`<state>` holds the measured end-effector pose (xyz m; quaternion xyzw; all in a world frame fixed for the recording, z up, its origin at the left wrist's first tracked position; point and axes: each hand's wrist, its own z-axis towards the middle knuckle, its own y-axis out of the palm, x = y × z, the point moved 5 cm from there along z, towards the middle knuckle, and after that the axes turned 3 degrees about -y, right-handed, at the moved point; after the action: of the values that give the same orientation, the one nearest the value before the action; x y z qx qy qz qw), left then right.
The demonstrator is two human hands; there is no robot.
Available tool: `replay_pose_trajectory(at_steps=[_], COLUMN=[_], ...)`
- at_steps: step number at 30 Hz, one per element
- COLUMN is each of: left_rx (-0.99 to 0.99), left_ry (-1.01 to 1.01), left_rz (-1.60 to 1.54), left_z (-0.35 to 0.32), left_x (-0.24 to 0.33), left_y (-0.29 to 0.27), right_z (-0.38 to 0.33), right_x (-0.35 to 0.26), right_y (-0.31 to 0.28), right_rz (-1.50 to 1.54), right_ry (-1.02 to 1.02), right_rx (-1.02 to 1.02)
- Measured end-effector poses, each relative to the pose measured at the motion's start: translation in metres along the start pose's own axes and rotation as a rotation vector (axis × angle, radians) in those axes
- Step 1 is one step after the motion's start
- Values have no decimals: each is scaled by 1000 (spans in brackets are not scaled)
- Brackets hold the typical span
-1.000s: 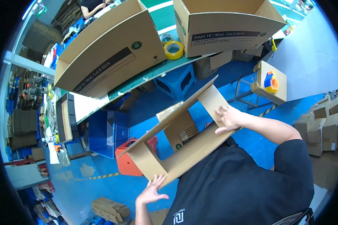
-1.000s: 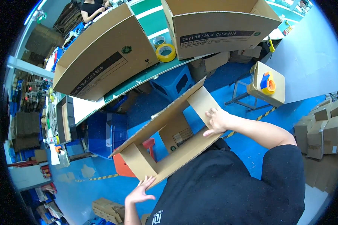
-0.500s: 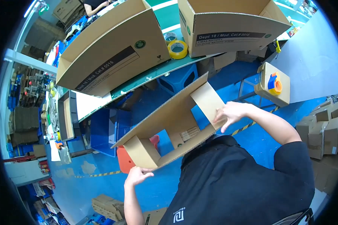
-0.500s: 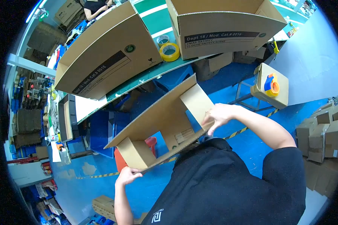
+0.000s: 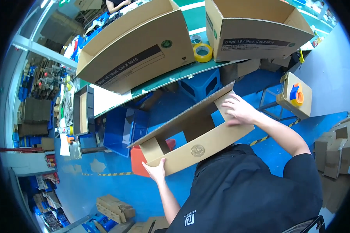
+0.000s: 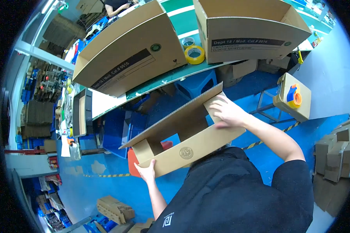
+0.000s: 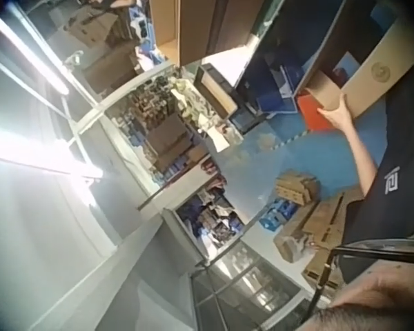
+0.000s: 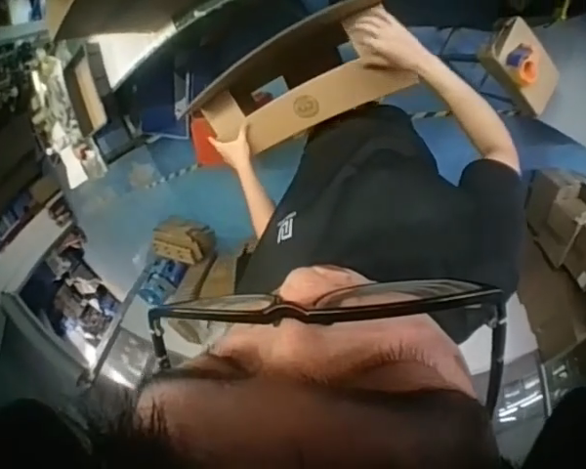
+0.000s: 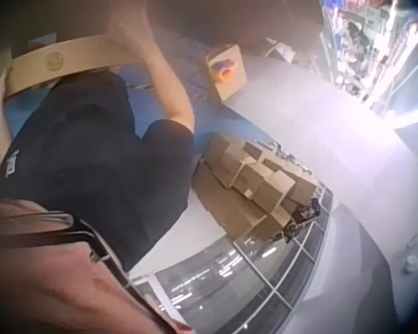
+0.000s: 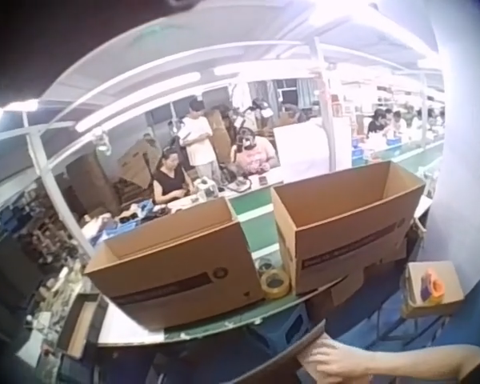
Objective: Assembling cardboard boxes and sealing them with packing tape.
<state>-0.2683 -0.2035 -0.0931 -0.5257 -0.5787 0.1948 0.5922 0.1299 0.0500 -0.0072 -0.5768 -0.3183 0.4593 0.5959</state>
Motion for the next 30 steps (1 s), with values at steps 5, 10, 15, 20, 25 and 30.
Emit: replay_pose_trajectory(at_steps=[5,10,15,20,25,30], left_rx=[-48,-92,-114,-107,-51,-45], left_ry=[41,8,19,36,143,168], left_rz=[-16,31,11,15,-50,-611], left_z=[3,2,-5,-3,-5,25], left_x=[2,1,4,-2,5,-10], left_y=[2,1,-1,0,3,4], right_z=[102,113,77,67,30,37], right_x=[-1,-18,-45,-59,-77,-79], right_y=[-33,33,38,44,80,78], right_rz=[150,307,226,144,111,64], right_ry=[14,195,261,231,187,174], right_rx=[211,-417,-404,-304,-173,-136])
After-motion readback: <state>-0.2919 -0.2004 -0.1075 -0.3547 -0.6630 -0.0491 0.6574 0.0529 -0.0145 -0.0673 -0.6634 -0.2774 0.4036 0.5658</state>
